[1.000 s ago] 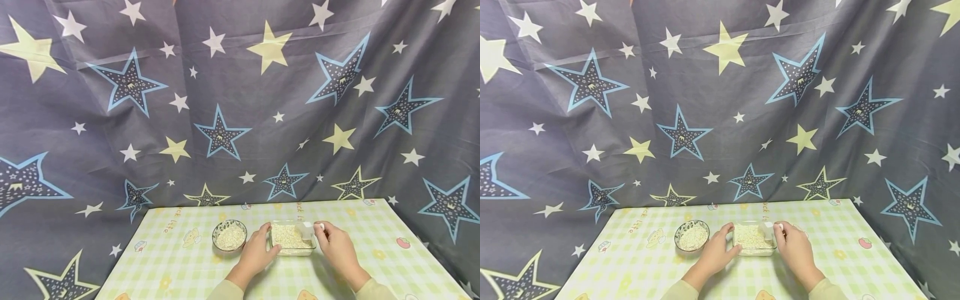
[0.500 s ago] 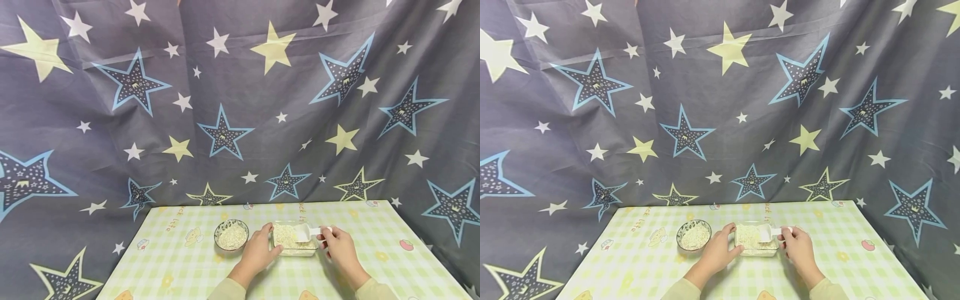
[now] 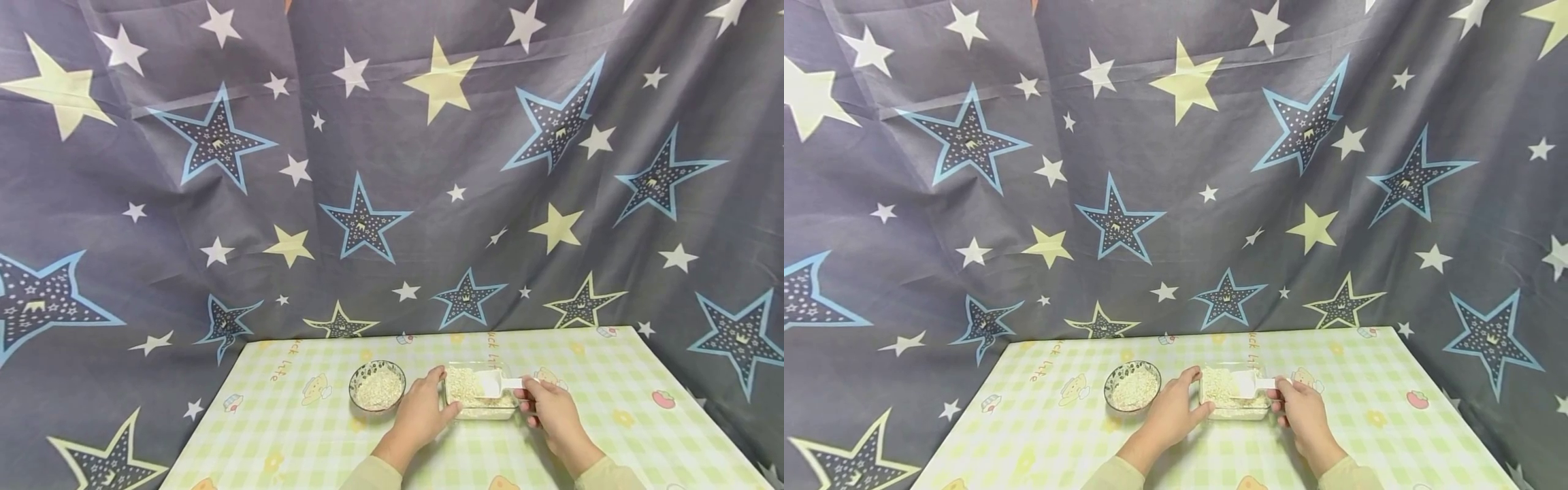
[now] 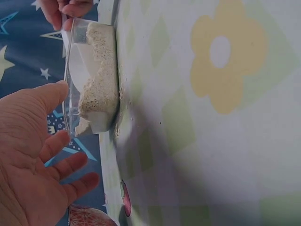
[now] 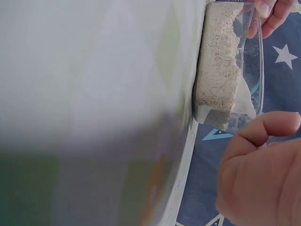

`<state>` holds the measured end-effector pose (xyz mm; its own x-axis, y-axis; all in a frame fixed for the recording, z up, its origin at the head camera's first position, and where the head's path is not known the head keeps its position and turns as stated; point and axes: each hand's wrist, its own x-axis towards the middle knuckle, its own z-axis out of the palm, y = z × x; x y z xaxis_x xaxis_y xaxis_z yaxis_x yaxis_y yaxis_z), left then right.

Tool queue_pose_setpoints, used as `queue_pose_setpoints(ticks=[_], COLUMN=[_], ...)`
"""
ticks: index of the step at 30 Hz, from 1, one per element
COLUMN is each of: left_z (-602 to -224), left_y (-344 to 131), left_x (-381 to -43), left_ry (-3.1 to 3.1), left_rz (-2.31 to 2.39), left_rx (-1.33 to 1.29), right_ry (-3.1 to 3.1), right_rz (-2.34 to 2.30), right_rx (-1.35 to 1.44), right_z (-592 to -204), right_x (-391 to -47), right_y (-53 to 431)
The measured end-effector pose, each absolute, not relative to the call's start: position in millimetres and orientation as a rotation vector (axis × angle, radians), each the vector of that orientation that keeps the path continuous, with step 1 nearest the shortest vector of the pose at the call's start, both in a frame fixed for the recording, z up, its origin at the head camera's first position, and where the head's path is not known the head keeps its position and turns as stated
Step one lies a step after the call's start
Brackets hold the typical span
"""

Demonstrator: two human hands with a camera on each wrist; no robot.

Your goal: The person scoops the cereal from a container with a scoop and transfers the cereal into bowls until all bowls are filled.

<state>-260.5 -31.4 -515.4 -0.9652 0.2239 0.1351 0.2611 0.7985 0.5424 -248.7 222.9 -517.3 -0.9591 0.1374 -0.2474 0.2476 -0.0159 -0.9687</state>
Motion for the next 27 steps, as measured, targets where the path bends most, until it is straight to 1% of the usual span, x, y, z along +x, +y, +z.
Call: queue_pose_setpoints(ticks=[10, 21, 27], left_z=[-515.4, -515.2, -515.0], left_y=[-31.2, -31.7, -33.1], left_x=[-260.3, -260.2, -260.8], left_ry=[-2.920, -2.923, -2.924], left_rz=[-0.899, -0.901, -0.918], left_rx=[-0.403, -0.396, -0.399], right_ry=[2.031, 1.951, 1.776], right_rz=[-2.214, -2.260, -2.346], right_rx=[0.473, 0.439, 0.437], right_z=[-521.7, -522.2, -527.3], right_x=[-249.9, -249.9, -250.2], right_y=[223.7, 225.0, 227.5])
